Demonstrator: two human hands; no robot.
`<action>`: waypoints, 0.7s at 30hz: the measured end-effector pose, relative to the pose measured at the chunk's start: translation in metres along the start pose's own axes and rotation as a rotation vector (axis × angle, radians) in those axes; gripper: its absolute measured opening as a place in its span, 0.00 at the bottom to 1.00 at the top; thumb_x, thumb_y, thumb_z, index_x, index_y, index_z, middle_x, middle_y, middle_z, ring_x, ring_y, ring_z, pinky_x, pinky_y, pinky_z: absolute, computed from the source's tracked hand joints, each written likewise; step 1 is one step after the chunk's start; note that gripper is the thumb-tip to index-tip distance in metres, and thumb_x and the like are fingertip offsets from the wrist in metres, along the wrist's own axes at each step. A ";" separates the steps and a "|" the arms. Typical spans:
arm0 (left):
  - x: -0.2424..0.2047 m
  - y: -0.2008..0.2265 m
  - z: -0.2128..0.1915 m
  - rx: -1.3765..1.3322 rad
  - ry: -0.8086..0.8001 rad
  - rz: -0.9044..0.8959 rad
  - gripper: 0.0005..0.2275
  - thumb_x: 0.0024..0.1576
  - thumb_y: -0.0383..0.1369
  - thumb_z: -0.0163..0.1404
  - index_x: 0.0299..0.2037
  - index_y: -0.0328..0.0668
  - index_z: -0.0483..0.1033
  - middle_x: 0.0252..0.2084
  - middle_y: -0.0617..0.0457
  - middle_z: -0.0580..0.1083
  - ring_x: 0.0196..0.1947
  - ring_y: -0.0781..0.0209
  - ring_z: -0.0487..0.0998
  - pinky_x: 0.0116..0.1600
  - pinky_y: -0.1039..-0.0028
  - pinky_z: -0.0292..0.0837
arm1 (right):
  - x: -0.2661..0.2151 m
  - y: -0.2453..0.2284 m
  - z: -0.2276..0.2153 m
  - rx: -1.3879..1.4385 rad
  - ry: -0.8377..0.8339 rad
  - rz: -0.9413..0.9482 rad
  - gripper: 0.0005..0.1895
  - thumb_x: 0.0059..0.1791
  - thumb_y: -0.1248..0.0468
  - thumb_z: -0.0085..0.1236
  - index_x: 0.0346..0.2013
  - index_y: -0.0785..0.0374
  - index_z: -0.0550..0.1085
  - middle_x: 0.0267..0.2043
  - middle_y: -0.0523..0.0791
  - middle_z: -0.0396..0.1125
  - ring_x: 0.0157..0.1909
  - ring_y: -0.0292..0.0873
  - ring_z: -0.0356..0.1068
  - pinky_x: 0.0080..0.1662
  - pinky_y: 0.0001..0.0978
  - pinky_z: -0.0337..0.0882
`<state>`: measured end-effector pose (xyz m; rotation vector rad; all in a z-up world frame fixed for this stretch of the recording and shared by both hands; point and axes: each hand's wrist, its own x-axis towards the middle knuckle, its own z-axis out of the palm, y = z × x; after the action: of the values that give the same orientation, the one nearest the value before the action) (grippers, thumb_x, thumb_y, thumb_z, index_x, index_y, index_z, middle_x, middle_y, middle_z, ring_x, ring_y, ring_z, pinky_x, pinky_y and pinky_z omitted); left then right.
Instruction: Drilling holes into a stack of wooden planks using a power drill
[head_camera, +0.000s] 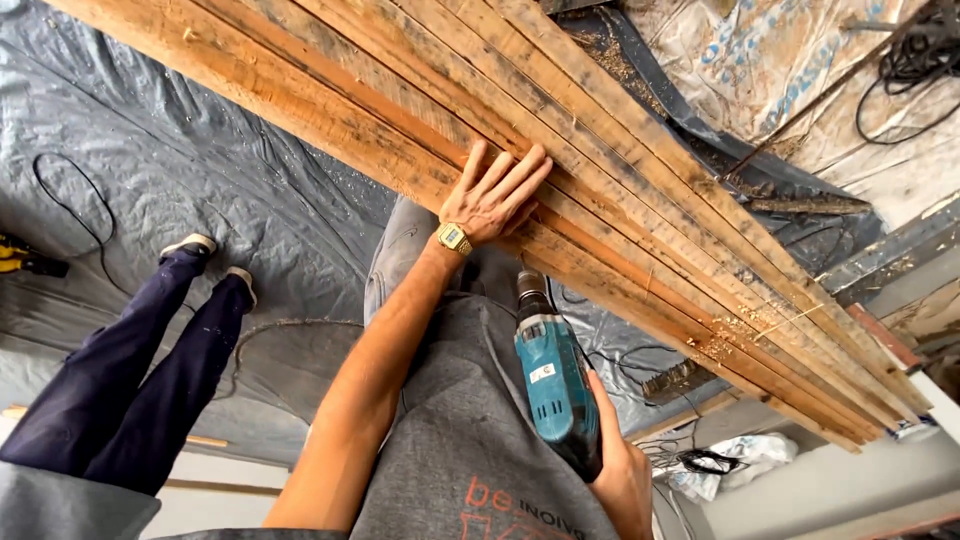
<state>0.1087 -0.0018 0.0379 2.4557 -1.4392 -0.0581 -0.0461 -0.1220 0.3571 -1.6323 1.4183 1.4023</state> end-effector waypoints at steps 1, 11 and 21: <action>0.000 0.001 -0.002 0.008 -0.003 0.008 0.22 0.72 0.48 0.41 0.73 0.52 0.64 0.73 0.58 0.64 0.61 0.61 0.73 0.73 0.51 0.58 | 0.003 0.005 0.002 -0.092 0.018 -0.030 0.57 0.32 0.32 0.55 0.76 0.25 0.52 0.21 0.55 0.65 0.30 0.57 0.67 0.37 0.37 0.63; -0.002 0.000 0.001 0.001 0.057 0.009 0.19 0.72 0.43 0.40 0.72 0.55 0.66 0.72 0.63 0.65 0.60 0.64 0.74 0.73 0.54 0.59 | 0.022 0.004 -0.004 -0.240 0.011 -0.137 0.58 0.33 0.27 0.52 0.77 0.26 0.49 0.21 0.51 0.67 0.27 0.51 0.68 0.38 0.39 0.62; -0.006 0.006 0.003 -0.020 0.046 0.021 0.22 0.72 0.44 0.41 0.74 0.51 0.62 0.74 0.58 0.63 0.61 0.58 0.74 0.72 0.49 0.59 | 0.044 0.013 0.008 -0.326 0.037 -0.238 0.55 0.37 0.30 0.57 0.76 0.24 0.47 0.29 0.56 0.74 0.35 0.63 0.75 0.37 0.46 0.67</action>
<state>0.1001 0.0003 0.0356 2.4098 -1.4382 -0.0116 -0.0654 -0.1343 0.3172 -1.9652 1.0100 1.5249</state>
